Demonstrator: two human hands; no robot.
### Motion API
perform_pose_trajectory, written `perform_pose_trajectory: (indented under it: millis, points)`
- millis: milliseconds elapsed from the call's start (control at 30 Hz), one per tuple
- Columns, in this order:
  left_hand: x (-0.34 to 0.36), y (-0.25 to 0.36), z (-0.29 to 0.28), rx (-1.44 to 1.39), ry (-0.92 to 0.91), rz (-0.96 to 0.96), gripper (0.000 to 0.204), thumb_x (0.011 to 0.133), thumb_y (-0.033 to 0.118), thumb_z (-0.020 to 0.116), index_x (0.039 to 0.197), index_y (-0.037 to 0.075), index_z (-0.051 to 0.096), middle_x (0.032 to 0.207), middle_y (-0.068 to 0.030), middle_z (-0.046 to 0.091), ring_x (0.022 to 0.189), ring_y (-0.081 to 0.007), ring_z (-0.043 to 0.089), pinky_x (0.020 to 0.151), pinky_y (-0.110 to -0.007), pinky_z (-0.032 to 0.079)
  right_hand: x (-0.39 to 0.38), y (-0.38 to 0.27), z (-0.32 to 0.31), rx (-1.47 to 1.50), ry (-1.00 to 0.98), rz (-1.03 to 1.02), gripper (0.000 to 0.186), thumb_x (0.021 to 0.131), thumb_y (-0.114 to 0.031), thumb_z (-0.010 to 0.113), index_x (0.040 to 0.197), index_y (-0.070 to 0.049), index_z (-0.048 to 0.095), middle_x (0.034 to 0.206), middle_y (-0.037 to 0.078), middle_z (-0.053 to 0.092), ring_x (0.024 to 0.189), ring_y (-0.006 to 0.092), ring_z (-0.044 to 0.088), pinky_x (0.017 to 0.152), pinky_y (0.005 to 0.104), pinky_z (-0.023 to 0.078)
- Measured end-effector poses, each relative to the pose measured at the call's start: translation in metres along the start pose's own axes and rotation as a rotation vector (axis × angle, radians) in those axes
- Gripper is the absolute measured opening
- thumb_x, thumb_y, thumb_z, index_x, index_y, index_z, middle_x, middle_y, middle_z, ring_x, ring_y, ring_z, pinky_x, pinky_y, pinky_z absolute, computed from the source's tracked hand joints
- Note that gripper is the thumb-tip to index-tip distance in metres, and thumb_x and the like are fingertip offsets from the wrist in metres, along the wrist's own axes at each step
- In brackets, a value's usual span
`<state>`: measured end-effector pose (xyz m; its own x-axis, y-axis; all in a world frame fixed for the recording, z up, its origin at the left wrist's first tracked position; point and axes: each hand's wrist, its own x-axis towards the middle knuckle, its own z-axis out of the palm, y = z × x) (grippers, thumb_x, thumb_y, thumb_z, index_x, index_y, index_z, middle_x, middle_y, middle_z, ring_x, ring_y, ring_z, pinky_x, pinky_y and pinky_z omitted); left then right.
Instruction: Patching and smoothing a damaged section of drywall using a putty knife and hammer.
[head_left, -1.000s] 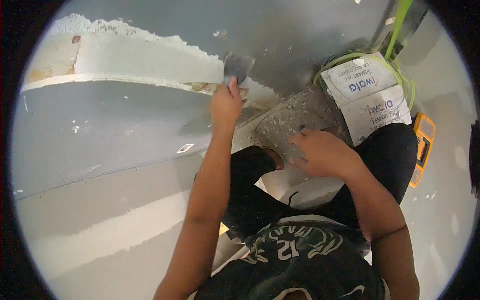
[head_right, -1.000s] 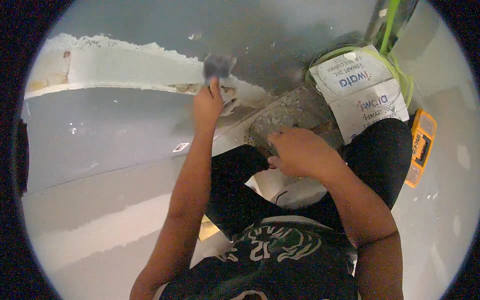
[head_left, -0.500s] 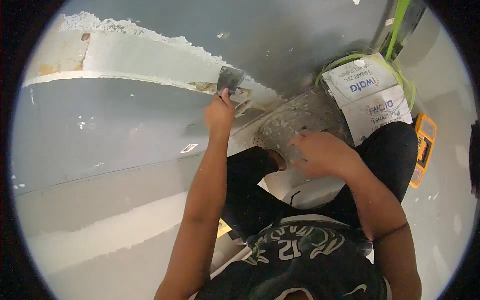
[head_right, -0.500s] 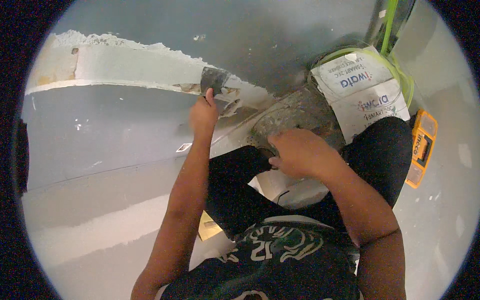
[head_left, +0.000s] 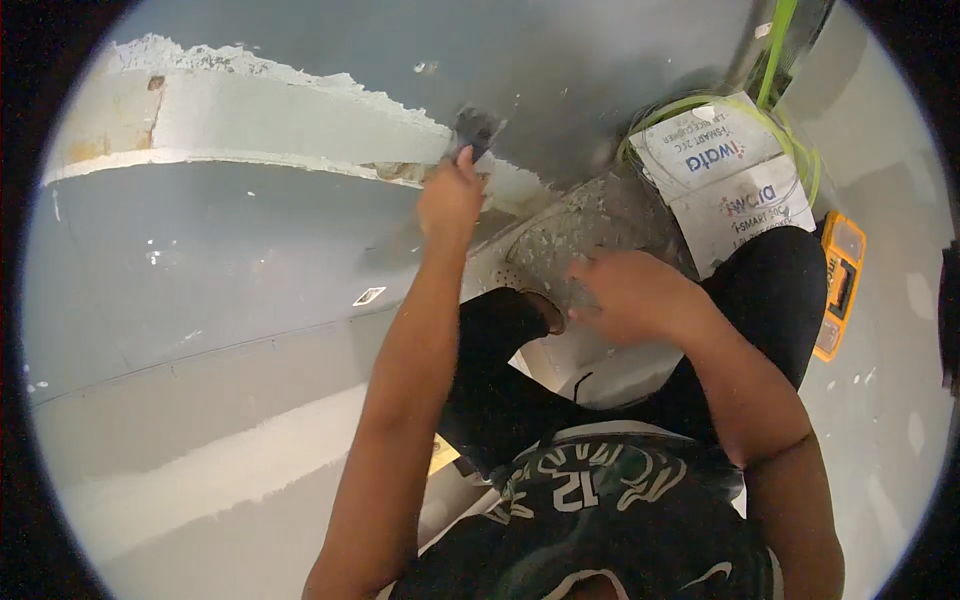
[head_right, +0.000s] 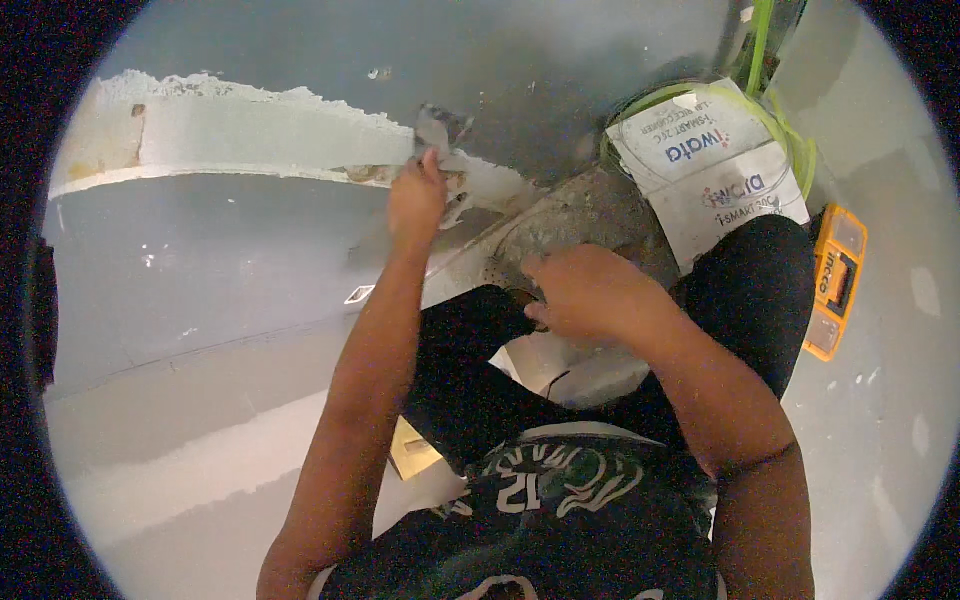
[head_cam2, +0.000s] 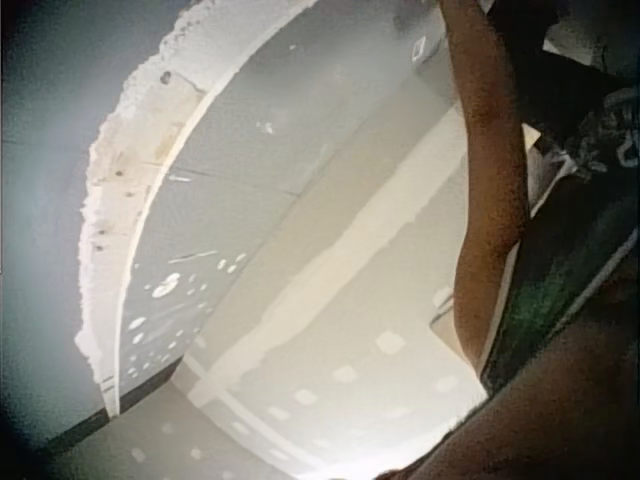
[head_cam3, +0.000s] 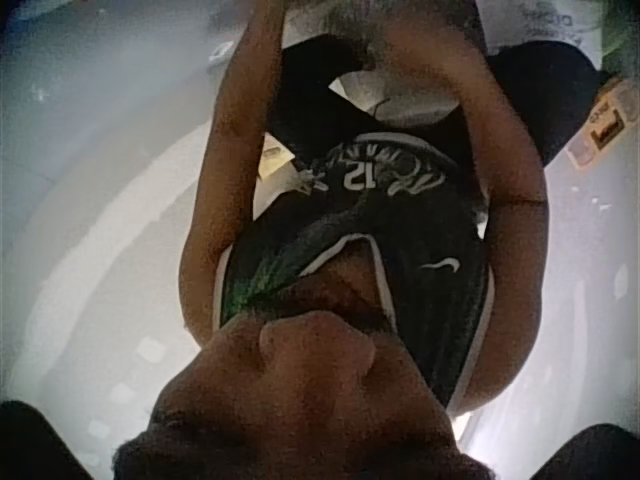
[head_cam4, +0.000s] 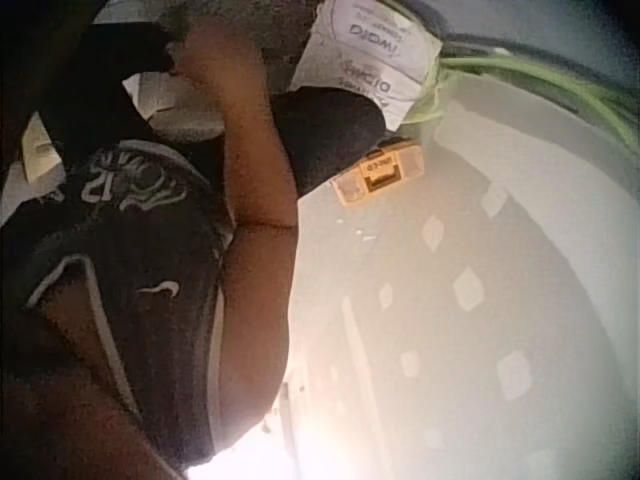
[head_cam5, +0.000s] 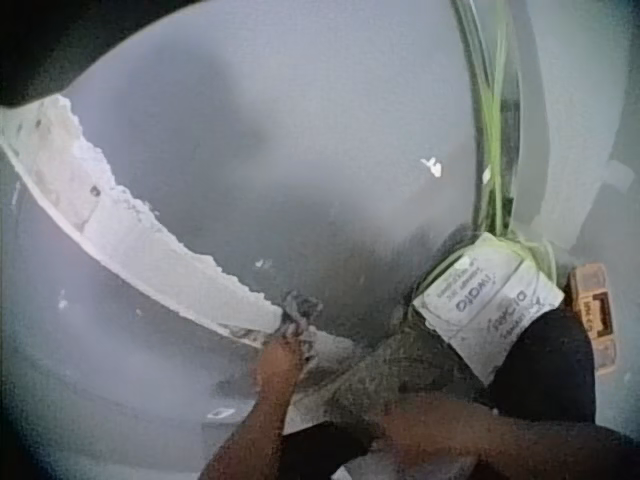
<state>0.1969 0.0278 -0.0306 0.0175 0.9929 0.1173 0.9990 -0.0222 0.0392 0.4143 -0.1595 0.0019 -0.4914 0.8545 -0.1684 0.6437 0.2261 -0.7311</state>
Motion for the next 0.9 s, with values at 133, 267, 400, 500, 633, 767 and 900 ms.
perform_pose_trajectory:
  millis: [133,267,400,500,633,767,900]
  points:
    - [-0.02,-0.04,0.03,-0.177,0.029,0.0,0.058,0.097,0.053,0.038,0.098,0.002,0.066,0.094,-0.0267,0.066,0.091,-0.0447,0.063,0.078,-0.053,0.049,0.001,0.001,-0.003,-0.01,0.012,0.034,0.041,0.085,-0.031,0.064,0.111,0.0,0.058,0.11,0.023,0.063,0.103,0.0389,0.061,0.089,0.0486,0.048]
    - [-0.058,-0.122,0.033,0.032,-0.062,-0.154,0.057,0.097,0.052,0.038,0.096,0.002,0.066,0.086,-0.0269,0.066,0.084,-0.0448,0.064,0.073,-0.053,0.05,-0.002,0.004,-0.001,0.014,0.017,0.02,0.043,0.085,-0.032,0.065,0.114,-0.001,0.056,0.111,0.023,0.061,0.103,0.0398,0.059,0.09,0.0484,0.047]
    - [-0.056,-0.121,0.036,0.121,-0.086,-0.071,0.056,0.098,0.05,0.037,0.098,0.002,0.064,0.088,-0.026,0.067,0.083,-0.0449,0.064,0.073,-0.053,0.05,-0.002,0.001,0.0,0.02,-0.06,-0.003,0.043,0.085,-0.032,0.065,0.114,-0.002,0.055,0.111,0.023,0.06,0.104,0.0399,0.058,0.088,0.0481,0.047]
    - [-0.018,-0.063,0.037,0.006,-0.007,-0.052,0.056,0.098,0.051,0.036,0.099,0.003,0.065,0.086,-0.0252,0.067,0.082,-0.0437,0.065,0.073,-0.053,0.051,0.001,-0.004,0.003,0.025,-0.084,-0.013,0.042,0.085,-0.032,0.065,0.113,-0.002,0.055,0.109,0.023,0.06,0.103,0.0397,0.059,0.088,0.0478,0.048]
    - [-0.015,-0.018,0.043,0.067,-0.065,-0.039,0.055,0.098,0.051,0.035,0.104,0.004,0.064,0.088,-0.0245,0.067,0.083,-0.0435,0.065,0.074,-0.053,0.051,-0.003,0.001,-0.003,0.016,-0.028,0.017,0.042,0.084,-0.031,0.065,0.112,-0.002,0.055,0.108,0.023,0.06,0.102,0.0395,0.059,0.087,0.0479,0.048]
    - [-0.038,-0.098,0.064,-0.088,0.007,0.017,0.055,0.098,0.051,0.036,0.101,0.004,0.065,0.087,-0.0257,0.067,0.083,-0.0429,0.065,0.074,-0.053,0.051,-0.001,-0.002,-0.006,0.001,0.032,0.0,0.045,0.084,-0.03,0.064,0.117,0.0,0.057,0.112,0.024,0.062,0.106,0.0379,0.059,0.092,0.0464,0.047]
    - [-0.061,-0.117,0.052,0.19,-0.206,-0.096,0.055,0.098,0.052,0.035,0.101,0.005,0.065,0.088,-0.0254,0.067,0.084,-0.0439,0.065,0.074,-0.054,0.05,-0.005,0.005,0.004,0.003,-0.003,-0.009,0.045,0.084,-0.034,0.065,0.114,-0.002,0.056,0.11,0.022,0.06,0.102,0.0387,0.059,0.088,0.0467,0.048]
